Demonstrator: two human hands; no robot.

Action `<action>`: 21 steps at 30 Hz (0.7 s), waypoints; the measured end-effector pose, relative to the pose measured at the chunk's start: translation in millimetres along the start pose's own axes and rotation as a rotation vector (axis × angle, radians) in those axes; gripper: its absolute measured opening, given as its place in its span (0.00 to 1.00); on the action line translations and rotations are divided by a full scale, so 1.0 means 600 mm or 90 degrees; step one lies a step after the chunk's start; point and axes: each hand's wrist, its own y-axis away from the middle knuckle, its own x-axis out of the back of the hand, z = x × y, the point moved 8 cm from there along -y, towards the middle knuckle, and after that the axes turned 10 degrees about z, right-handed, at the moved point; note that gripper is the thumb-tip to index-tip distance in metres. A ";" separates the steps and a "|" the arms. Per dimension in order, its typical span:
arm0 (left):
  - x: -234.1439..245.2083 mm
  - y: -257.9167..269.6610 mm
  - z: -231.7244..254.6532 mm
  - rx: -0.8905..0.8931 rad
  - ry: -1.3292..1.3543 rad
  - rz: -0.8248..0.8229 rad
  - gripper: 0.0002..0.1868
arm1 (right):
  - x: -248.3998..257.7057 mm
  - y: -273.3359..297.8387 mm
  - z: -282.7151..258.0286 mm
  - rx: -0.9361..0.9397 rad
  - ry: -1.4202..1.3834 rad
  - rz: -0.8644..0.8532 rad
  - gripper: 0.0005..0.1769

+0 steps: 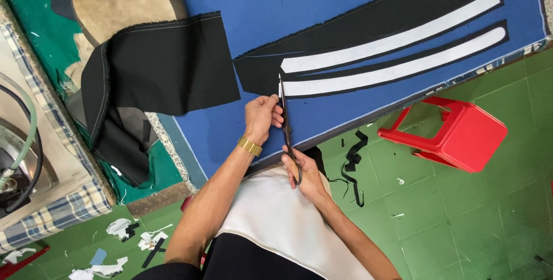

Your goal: The person uses shears to cut a long strip of white fabric placed on top of a black fabric piece on a blue worktable. After cutting, the person picks up the black fabric, smooths it out, and irons it with a steam iron.

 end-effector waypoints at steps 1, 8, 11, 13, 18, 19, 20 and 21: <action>0.002 0.002 0.003 -0.001 0.000 0.001 0.10 | 0.006 0.005 -0.007 0.000 -0.001 -0.001 0.25; 0.012 -0.008 -0.003 0.019 0.069 -0.004 0.08 | 0.025 0.027 -0.056 -0.062 -0.022 -0.072 0.26; 0.016 -0.020 -0.012 0.028 0.087 -0.011 0.08 | 0.029 0.020 -0.060 -0.063 -0.013 -0.070 0.25; 0.017 -0.025 -0.015 0.032 0.097 -0.017 0.08 | 0.026 0.014 -0.067 -0.053 0.001 -0.064 0.25; 0.017 -0.023 -0.012 0.040 0.112 -0.033 0.08 | 0.002 -0.001 -0.087 -0.027 0.041 -0.067 0.26; 0.018 -0.022 -0.011 0.040 0.112 -0.034 0.08 | -0.003 -0.003 -0.089 -0.026 0.040 -0.067 0.26; 0.018 -0.021 -0.010 0.041 0.115 -0.037 0.08 | -0.007 -0.006 -0.091 -0.029 0.043 -0.057 0.28; 0.018 -0.020 -0.009 0.043 0.119 -0.040 0.08 | -0.009 -0.009 -0.093 -0.033 0.047 -0.047 0.30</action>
